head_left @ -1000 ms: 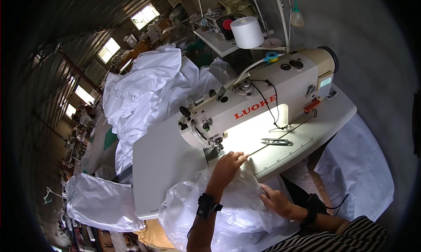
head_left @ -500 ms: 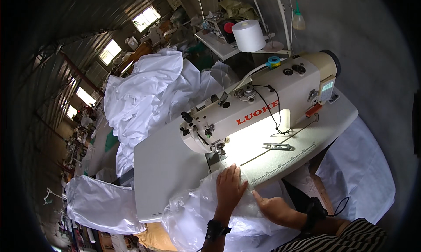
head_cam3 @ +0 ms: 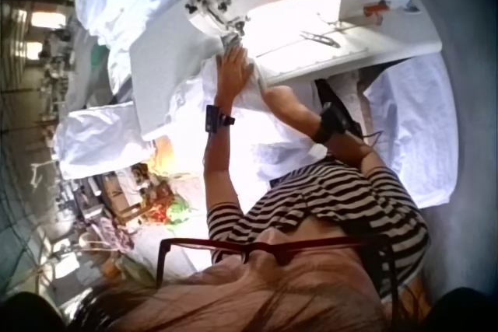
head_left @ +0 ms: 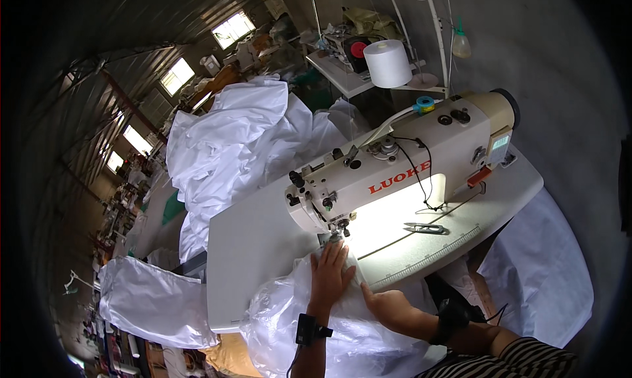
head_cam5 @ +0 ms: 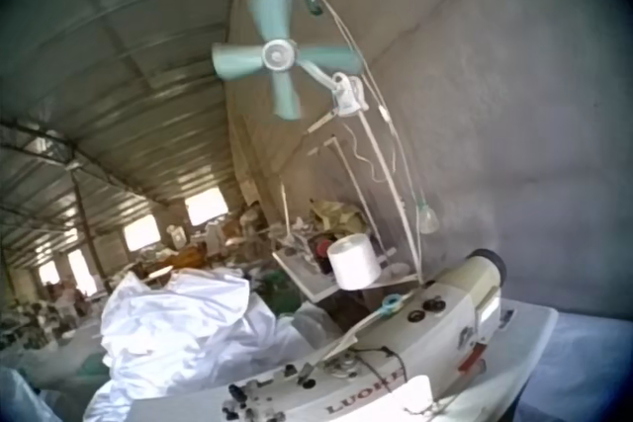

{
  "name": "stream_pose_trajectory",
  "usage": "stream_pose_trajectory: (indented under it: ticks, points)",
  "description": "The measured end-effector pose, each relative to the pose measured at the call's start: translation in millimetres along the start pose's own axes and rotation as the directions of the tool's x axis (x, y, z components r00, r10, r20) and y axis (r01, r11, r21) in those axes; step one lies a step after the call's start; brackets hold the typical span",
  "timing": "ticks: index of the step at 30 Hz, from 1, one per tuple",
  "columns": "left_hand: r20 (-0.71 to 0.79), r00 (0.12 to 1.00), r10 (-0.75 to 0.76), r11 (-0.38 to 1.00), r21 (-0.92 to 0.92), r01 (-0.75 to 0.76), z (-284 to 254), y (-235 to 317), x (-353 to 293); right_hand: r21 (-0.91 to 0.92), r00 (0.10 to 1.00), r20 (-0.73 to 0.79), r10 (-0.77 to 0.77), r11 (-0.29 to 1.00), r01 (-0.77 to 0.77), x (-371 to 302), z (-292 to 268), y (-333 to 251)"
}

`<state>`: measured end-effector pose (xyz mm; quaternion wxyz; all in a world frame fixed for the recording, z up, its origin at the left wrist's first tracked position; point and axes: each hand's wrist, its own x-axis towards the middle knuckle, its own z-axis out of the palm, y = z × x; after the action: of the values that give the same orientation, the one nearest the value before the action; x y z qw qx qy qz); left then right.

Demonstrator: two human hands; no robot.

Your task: Sewing together large pieces of white plastic sheeting using an industrial sewing machine.

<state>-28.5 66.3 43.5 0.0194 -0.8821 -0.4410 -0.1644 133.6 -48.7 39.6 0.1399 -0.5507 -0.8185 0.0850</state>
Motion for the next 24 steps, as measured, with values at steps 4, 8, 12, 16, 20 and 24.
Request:
stream_pose_trajectory:
  ticks: [4, 8, 12, 16, 20, 24]
  points:
    - [0.052, 0.999, -0.017, 0.999, -0.032, 0.018, 4.2, -9.4, 7.8, -0.079, 0.999, 0.033, 0.024, 0.997, -0.021, 12.9, 1.8, 5.1]
    - [0.032, 0.999, -0.016, 0.999, -0.041, 0.017, 8.1, -15.2, 12.9, -0.114, 0.999, 0.035, 0.030, 0.993, -0.026, 19.3, 2.1, 7.0]
    - [-0.006, 1.000, 0.012, 0.999, -0.034, -0.013, 8.6, -18.4, 15.3, -0.119, 0.998, -0.032, 0.047, 0.992, -0.051, 18.9, 2.7, 3.0]
    - [0.040, 0.999, 0.004, 0.999, -0.043, -0.002, 8.3, -21.1, 13.8, -0.251, 0.995, 0.065, 0.078, 0.966, -0.059, 14.8, 6.3, -4.9]
    - [0.082, 0.997, -0.002, 0.995, -0.099, 0.010, 8.8, -23.0, 12.1, -0.295, 0.997, 0.034, 0.065, 0.954, -0.052, 13.9, 10.7, -9.2]
    - [0.065, 0.998, 0.010, 0.999, -0.043, -0.007, 8.7, -23.0, 13.4, -0.265, 0.998, 0.035, 0.051, 0.963, -0.040, 16.8, 10.6, -7.7]
